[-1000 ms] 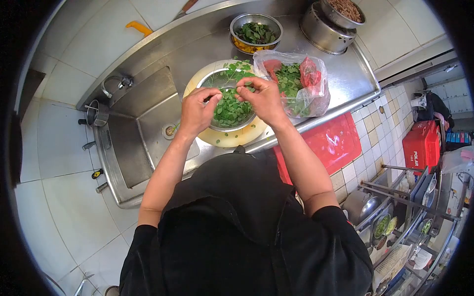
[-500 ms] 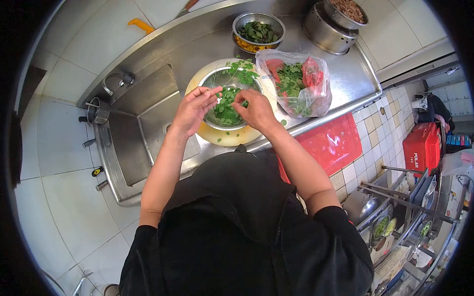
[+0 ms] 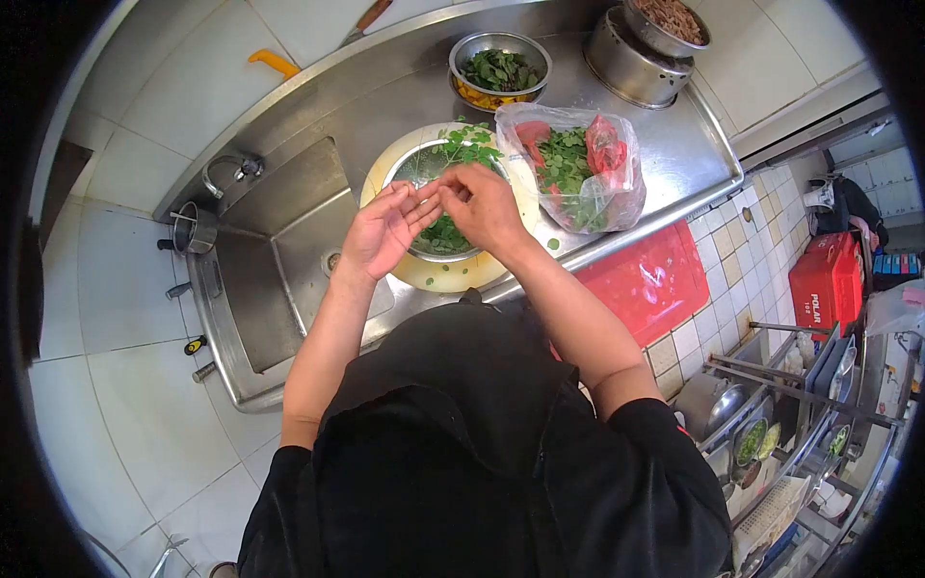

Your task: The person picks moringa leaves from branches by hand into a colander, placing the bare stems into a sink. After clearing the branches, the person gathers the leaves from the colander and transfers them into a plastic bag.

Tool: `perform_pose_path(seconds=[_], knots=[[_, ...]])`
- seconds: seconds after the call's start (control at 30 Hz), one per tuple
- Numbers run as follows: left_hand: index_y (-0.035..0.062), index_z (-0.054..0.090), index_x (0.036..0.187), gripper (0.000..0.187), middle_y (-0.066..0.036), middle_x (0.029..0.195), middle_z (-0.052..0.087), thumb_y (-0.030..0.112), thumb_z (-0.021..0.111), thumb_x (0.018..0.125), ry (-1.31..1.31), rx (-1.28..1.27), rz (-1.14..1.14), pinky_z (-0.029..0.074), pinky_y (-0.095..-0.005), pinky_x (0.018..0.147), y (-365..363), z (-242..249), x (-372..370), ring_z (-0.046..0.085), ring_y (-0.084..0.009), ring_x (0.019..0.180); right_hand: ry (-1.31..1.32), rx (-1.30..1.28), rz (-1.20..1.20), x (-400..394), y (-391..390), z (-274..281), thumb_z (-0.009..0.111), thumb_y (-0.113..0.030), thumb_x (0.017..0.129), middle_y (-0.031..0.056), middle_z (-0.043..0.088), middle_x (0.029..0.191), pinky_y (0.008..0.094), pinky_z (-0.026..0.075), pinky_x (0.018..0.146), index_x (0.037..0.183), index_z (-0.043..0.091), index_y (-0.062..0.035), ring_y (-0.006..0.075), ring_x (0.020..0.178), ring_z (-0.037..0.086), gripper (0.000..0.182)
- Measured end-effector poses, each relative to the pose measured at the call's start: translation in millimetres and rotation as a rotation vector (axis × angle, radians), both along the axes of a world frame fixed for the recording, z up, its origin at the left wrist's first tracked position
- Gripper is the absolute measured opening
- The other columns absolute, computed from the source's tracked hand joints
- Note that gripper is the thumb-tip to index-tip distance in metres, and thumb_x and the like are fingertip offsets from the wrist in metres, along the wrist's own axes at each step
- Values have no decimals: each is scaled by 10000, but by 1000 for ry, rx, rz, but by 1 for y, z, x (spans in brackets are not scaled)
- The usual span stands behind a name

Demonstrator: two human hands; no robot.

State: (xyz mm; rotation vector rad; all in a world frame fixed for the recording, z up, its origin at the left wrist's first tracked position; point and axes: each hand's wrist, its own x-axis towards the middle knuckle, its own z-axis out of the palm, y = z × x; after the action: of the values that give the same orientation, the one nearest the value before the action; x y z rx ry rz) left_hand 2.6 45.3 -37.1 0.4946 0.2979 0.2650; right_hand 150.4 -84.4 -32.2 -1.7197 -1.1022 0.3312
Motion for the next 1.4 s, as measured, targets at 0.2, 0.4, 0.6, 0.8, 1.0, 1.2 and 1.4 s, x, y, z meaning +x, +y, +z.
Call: perform_pose_path(seconds=[0.2,0.4,0.6,0.8,1.0,1.2,1.4], knots=[[87,615,1055,87,-223,1360,584,141,591,992,36,46,46,437,-437,1116,-1,0,-7,568,-293,1262,-245,-27,-4,8,-8,-13,682,-104,866,124,683,884,377,523,715,981,692,-30,292,734,653,137],[57,625,1088,146,-122,1139,698,158,636,984,261,517,136,490,-360,985,3,10,-44,645,-179,1048,-245,-180,-30,18,-18,-17,669,-159,882,145,689,854,405,520,728,940,692,-22,312,768,668,150],[-5,689,941,140,-73,854,698,134,680,936,876,1090,11,542,-311,740,-8,34,-194,673,-146,810,-243,-402,-1,23,-38,-26,656,-143,876,157,674,902,411,521,743,952,715,-47,322,836,666,136],[-53,687,933,386,-199,901,730,258,828,754,1645,1313,-486,552,-400,760,-33,-68,-463,706,-292,825,-283,-274,-29,18,-34,-35,685,-168,862,162,677,898,435,526,755,938,720,-45,348,838,662,149],[-47,616,1256,641,-275,1219,661,138,855,690,2148,931,-524,500,-490,988,-29,-32,-433,630,-422,1164,-287,-448,15,16,-28,-22,685,-195,883,156,665,819,466,506,713,867,696,-35,360,802,647,162],[18,703,1158,309,-170,1223,692,159,698,884,1333,1594,354,494,-388,983,16,9,-250,659,-312,1133,-248,-187,44,3,-24,-25,675,-220,919,145,626,709,442,481,636,872,684,-27,333,676,624,198],[28,729,1040,213,-156,935,741,194,669,922,676,1443,265,551,-359,784,12,18,-11,721,-273,847,-107,-171,40,-8,-36,-22,665,-191,917,135,684,847,432,512,670,974,699,-30,328,713,649,174]])
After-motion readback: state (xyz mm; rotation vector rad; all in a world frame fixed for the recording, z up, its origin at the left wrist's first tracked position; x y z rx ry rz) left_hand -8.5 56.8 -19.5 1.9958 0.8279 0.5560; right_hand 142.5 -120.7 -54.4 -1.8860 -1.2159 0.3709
